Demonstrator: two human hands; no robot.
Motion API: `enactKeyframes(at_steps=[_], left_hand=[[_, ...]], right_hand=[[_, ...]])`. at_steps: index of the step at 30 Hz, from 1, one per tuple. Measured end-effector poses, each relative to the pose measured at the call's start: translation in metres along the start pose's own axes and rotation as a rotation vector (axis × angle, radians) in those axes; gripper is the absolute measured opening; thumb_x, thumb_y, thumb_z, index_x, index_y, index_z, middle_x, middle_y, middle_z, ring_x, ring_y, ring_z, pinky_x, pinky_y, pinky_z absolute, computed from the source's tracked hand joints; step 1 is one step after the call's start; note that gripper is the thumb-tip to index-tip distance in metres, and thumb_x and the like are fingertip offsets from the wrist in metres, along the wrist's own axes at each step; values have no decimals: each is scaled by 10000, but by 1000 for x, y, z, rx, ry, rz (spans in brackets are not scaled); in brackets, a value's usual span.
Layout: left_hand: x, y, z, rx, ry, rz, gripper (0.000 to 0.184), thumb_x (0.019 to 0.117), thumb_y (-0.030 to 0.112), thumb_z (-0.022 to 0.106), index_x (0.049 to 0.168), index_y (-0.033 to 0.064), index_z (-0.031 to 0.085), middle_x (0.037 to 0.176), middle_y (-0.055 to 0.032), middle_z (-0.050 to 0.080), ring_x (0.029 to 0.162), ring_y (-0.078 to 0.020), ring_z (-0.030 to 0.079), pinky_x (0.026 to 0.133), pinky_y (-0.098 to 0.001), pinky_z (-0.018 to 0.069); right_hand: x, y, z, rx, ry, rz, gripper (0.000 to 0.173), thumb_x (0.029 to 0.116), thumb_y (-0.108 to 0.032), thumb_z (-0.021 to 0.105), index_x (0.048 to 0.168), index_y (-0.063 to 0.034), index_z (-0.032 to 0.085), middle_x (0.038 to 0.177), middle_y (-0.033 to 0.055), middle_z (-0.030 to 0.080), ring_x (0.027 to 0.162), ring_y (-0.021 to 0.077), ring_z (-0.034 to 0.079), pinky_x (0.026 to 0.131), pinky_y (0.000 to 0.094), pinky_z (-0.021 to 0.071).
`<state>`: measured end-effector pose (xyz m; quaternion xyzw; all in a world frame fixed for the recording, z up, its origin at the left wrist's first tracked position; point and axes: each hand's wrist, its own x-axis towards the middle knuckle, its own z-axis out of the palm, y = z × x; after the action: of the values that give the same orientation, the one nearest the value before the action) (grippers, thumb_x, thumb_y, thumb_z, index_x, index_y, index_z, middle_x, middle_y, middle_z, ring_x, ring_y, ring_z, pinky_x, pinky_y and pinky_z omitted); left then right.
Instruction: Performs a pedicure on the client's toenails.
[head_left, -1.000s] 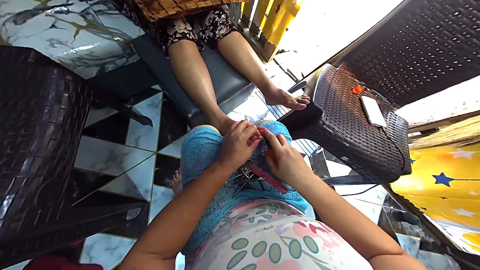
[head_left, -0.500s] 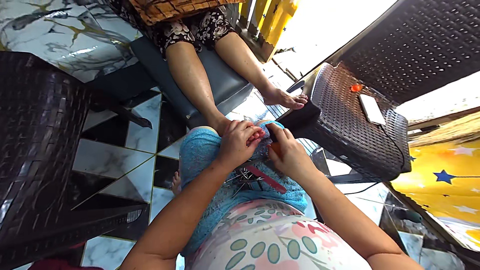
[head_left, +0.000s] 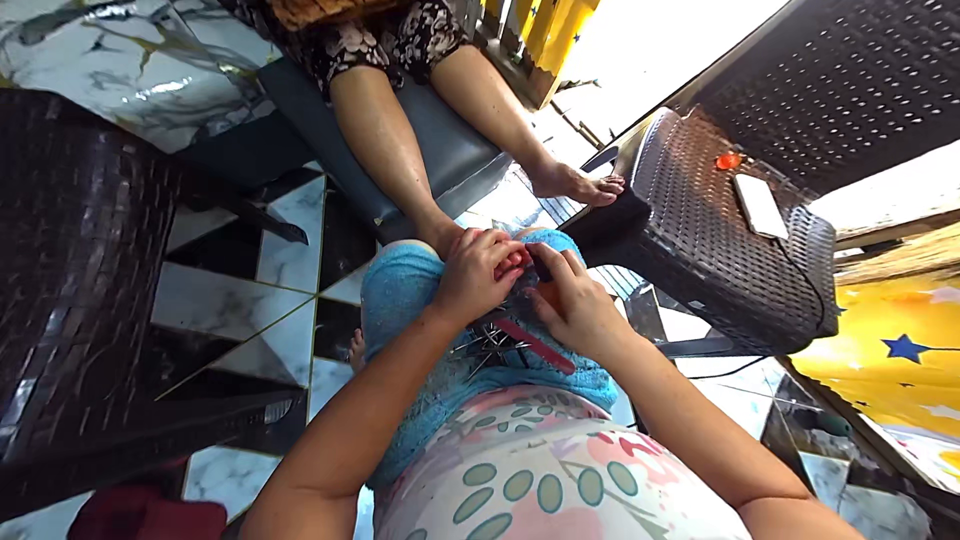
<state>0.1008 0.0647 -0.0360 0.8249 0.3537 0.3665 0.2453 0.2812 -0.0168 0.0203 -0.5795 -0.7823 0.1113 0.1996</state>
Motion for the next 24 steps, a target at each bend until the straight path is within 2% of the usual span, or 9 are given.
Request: enactKeyframes(at_steps=[3, 6, 10, 12, 13, 17, 20, 22, 24], left_hand=[[-2, -6, -20, -52, -67, 16, 491, 855, 205, 757, 1322, 75, 672, 1311, -126, 652, 1263, -320, 568, 1085, -534, 429], [-13, -9, -47, -25, -31, -48, 681, 910, 400, 738, 1459, 47, 542, 1447, -158, 567, 1368, -340, 495, 1158, -537, 372], [-58, -18, -78, 147, -40, -271, 903, 887, 666, 634, 1572, 123, 407, 1623, -151, 368, 1526, -395, 258, 1199, -654, 228], [-91, -22, -85, 200, -89, -451, 1069, 819, 716, 670, 1634, 157, 260, 1697, -154, 183, 1553, -420, 157, 1180, -707, 197], [-108, -22, -88, 158, -102, -546, 1118, 806, 683, 715, 1652, 179, 186, 1715, -144, 98, 1560, -410, 133, 1176, -709, 204], [-160, -8, -100, -157, -191, -874, 1240, 811, 528, 796, 1654, 254, -71, 1722, -128, 30, 1549, -334, 224, 1176, -627, 305], [-186, -4, -111, -287, -353, -986, 1236, 797, 420, 845, 1659, 214, -17, 1709, -147, 110, 1516, -309, 310, 1172, -561, 354], [-197, -6, -120, -297, -457, -990, 1158, 804, 340, 852, 1658, 163, 91, 1693, -152, 184, 1500, -310, 341, 1159, -545, 378], [-199, -6, -130, -213, -501, -960, 973, 827, 247, 850, 1616, 144, 290, 1562, -172, 444, 1411, -333, 465, 1126, -559, 411]], right_hand=[[-7, -22, -2, 132, -168, -244, 513, 1003, -306, 612, 1459, -87, 527, 1202, 148, 616, 941, 246, 670, 717, 427, 594], [-14, -50, 13, 195, -348, -512, 445, 1015, -272, 630, 1450, -204, 565, 1175, 156, 649, 991, 301, 685, 756, 459, 604], [-18, -67, 35, 244, -517, -747, 431, 1055, -111, 539, 1465, -238, 570, 1193, 182, 686, 999, 363, 704, 769, 482, 602], [-18, -68, 32, 218, -512, -726, 380, 1055, -131, 549, 1433, -157, 586, 1156, 158, 716, 980, 325, 732, 786, 460, 614], [-18, -68, 30, 202, -478, -677, 363, 1024, -101, 577, 1385, -102, 616, 1052, 158, 727, 874, 316, 738, 714, 461, 611], [-12, -66, 29, -7, -503, -346, 159, 942, 33, 610, 1074, 13, 697, 943, 187, 690, 759, 344, 714, 641, 499, 603], [-6, -71, 31, -114, -676, -188, 138, 945, 46, 588, 1008, 49, 711, 1035, 228, 693, 902, 404, 703, 763, 582, 559], [-7, -72, 31, -125, -690, -199, 136, 948, 31, 581, 984, 43, 711, 1030, 218, 689, 930, 397, 696, 763, 576, 551], [-10, -66, 29, -97, -623, -250, 128, 961, -30, 582, 955, 14, 702, 989, 182, 690, 903, 360, 700, 725, 539, 559]])
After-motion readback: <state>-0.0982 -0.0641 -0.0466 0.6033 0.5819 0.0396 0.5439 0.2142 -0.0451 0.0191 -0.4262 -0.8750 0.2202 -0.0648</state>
